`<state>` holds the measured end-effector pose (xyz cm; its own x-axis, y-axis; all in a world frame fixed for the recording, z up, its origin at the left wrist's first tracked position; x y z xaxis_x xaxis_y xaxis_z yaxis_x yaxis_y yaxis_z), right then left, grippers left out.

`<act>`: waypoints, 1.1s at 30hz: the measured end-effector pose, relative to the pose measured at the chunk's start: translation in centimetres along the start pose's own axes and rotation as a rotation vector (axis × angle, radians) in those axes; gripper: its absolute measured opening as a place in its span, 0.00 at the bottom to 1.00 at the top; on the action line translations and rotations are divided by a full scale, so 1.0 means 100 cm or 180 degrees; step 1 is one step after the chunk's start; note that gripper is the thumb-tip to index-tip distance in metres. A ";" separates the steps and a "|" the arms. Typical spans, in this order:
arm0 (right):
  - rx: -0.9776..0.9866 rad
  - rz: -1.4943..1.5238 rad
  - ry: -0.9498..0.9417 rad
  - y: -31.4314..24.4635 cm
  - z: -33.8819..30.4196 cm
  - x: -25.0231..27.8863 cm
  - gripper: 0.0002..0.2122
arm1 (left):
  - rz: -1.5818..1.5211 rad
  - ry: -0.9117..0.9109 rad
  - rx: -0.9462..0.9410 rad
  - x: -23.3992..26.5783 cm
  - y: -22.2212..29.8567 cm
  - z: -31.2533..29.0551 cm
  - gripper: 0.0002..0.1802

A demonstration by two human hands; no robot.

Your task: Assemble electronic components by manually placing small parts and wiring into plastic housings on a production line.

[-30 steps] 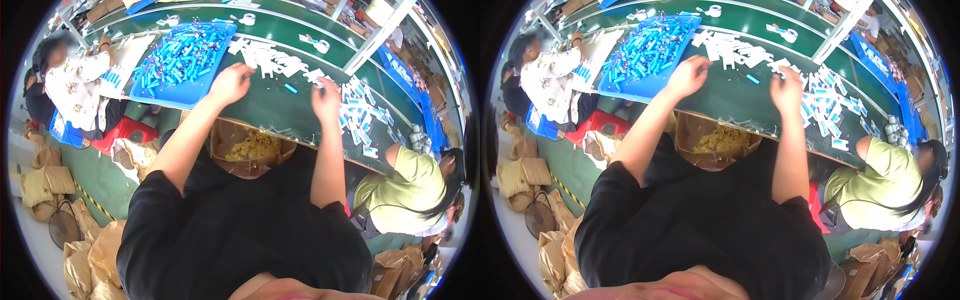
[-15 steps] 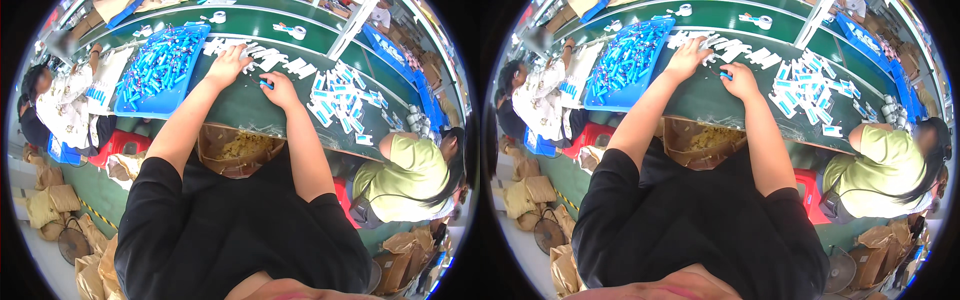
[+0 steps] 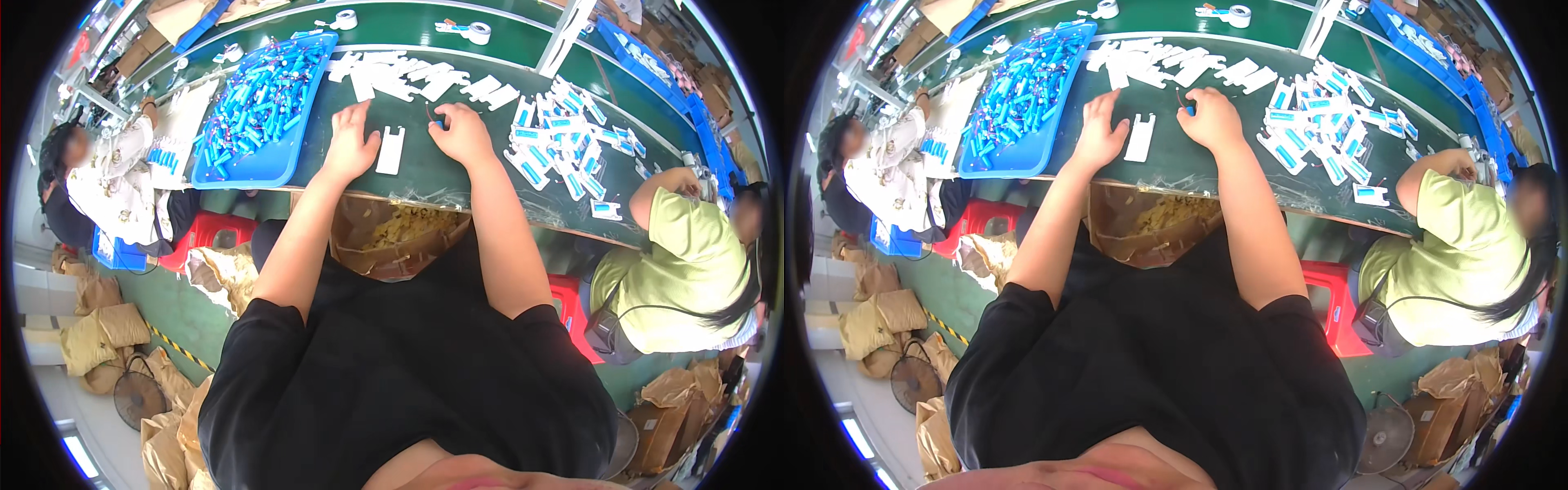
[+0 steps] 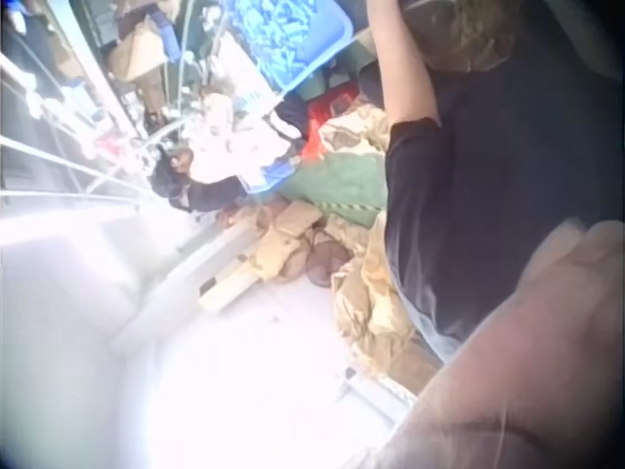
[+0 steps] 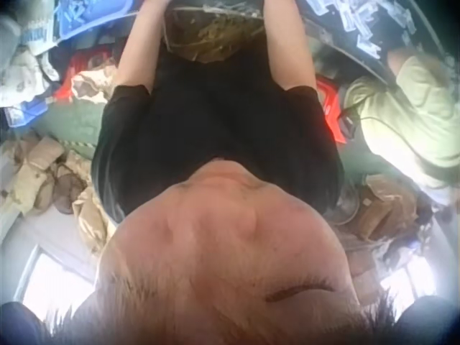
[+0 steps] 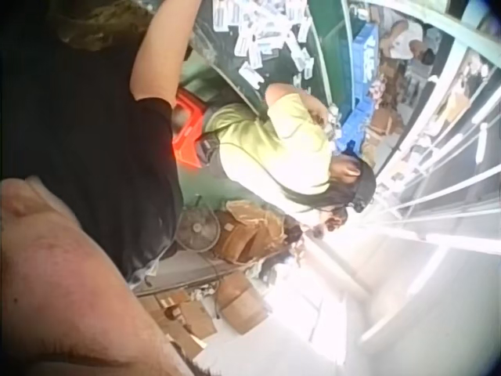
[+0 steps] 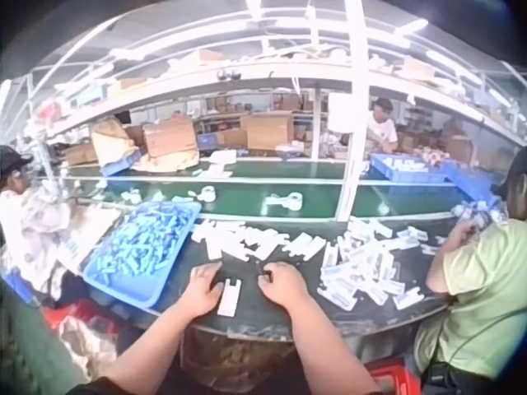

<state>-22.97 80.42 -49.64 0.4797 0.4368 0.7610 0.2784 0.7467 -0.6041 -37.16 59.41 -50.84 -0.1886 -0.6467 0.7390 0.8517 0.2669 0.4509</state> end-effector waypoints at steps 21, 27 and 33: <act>0.0862 0.0684 -0.0652 0.015 -0.005 0.013 0.25 | 0.0433 -0.1685 -0.1172 0.036 0.039 0.008 0.02; 0.1187 0.0751 -0.0455 0.010 -0.007 0.007 0.22 | 0.0752 -0.1591 -0.1632 0.031 0.040 0.013 0.06; 0.0923 0.0840 -0.0593 0.003 -0.007 0.005 0.16 | 0.0767 -0.1118 -0.1438 0.013 0.035 0.004 0.10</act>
<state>-22.07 80.53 -49.57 0.3374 0.6949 0.6350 -0.0918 0.6956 -0.7125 -34.63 59.76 -48.08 -0.0494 -0.3118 0.9489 0.9987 -0.0025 0.0512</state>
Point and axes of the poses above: each hand's wrist, its own z-axis towards the middle knuckle, its own x-axis out of the back of the hand, y = z × x, the point moved 1 cm from there along z, towards the middle knuckle, and after that the axes turned 4 degrees about -y, right-handed, at the moved point
